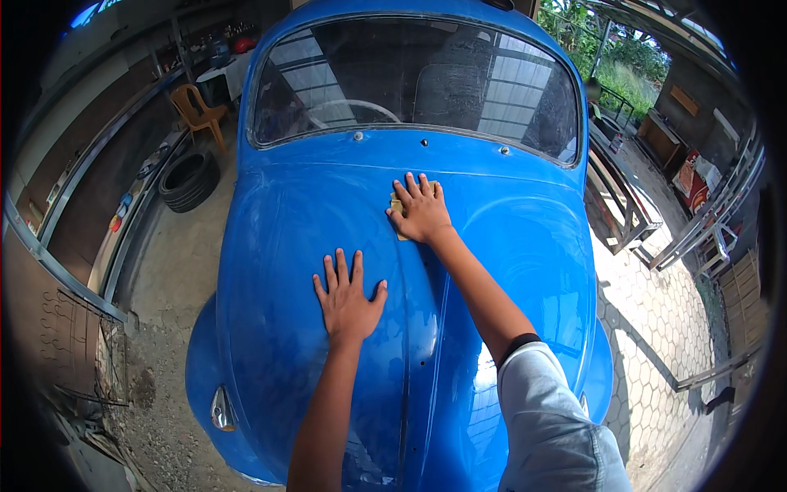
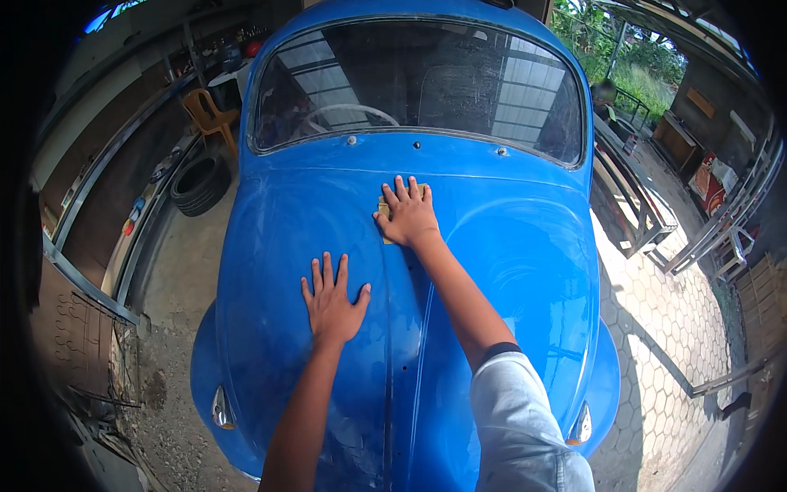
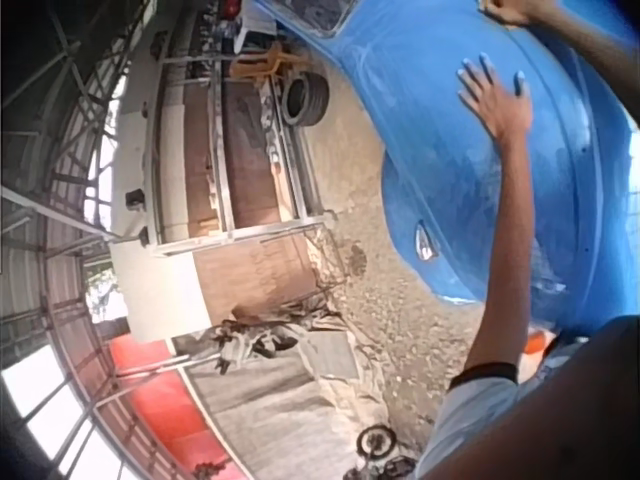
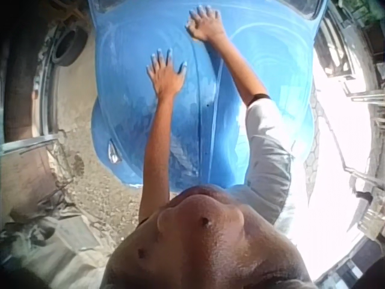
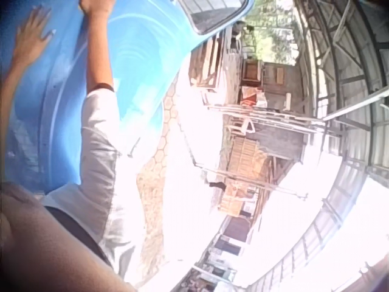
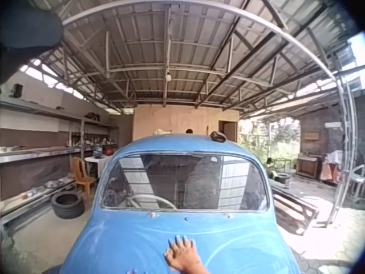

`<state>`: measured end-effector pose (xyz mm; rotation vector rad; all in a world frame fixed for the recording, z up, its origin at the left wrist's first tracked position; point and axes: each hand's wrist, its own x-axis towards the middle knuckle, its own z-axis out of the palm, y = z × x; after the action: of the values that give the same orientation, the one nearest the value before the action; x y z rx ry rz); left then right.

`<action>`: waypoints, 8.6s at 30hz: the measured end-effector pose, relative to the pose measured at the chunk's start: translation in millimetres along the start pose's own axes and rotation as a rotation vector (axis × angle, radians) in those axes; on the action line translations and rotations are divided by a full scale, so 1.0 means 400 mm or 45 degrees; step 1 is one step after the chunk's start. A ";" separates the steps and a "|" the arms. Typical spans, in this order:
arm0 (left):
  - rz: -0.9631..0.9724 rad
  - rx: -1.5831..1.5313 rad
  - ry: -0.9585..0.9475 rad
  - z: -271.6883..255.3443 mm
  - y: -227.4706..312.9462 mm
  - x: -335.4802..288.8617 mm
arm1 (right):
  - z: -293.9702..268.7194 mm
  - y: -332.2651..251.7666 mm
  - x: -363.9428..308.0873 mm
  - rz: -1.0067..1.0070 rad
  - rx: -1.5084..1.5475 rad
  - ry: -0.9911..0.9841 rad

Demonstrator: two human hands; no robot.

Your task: The person sands the hood and fender of a car using sandpaper, repeatedly dipping the sandpaper into a bucket of water.

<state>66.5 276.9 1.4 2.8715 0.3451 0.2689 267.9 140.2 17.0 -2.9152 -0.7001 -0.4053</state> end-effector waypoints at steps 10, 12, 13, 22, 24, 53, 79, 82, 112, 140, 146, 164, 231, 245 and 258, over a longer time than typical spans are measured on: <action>0.002 0.029 0.016 0.007 -0.003 0.001 | -0.034 0.048 -0.094 -0.254 0.175 0.019; -0.005 0.043 0.009 0.008 -0.002 0.000 | -0.020 0.035 -0.070 -0.055 0.080 0.055; -0.013 0.047 0.012 0.007 0.000 0.000 | -0.014 0.025 -0.079 -0.015 0.039 0.048; -0.039 0.117 -0.019 0.014 0.015 -0.005 | -0.073 0.072 -0.550 -0.056 0.133 0.136; -0.030 0.135 -0.029 0.025 0.009 -0.004 | -0.091 0.113 -0.671 -0.005 0.110 0.107; 0.157 -0.039 0.048 0.087 0.186 -0.356 | -0.097 0.232 -0.966 0.309 0.087 0.151; -0.306 -0.002 0.366 0.160 0.202 -0.902 | -0.137 0.204 -1.110 -1.589 0.454 -0.264; -0.409 -0.016 0.416 0.163 0.201 -0.901 | -0.141 0.257 -0.931 -1.599 0.462 -0.258; -1.359 -0.303 0.372 0.175 -0.056 -0.999 | 0.024 -0.448 -0.730 -1.252 -0.102 0.019; -1.552 -0.611 0.522 0.237 -0.583 -1.029 | 0.091 -0.853 -0.952 -1.608 -0.103 -0.159; -1.385 -0.518 0.512 0.273 -0.440 -1.133 | -0.040 -0.537 -0.919 -1.455 -0.039 -0.238; -1.420 -0.506 0.679 0.302 -0.215 -1.235 | -0.018 -0.514 -0.846 -2.063 0.319 -0.401; -1.419 -0.506 0.674 0.304 -0.216 -1.238 | -0.012 -0.468 -0.565 -1.078 0.024 0.010; -1.412 -0.506 0.709 0.310 -0.217 -1.238 | -0.045 -0.488 -0.757 -1.591 0.285 -0.326; -1.406 -0.515 0.654 0.331 -0.242 -1.256 | 0.022 -0.563 -1.292 -1.712 -0.027 -0.219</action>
<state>-406.1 213.2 -226.3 1.8098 1.6229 0.7176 -276.9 119.8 -127.3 -2.0237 -2.5637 -0.2172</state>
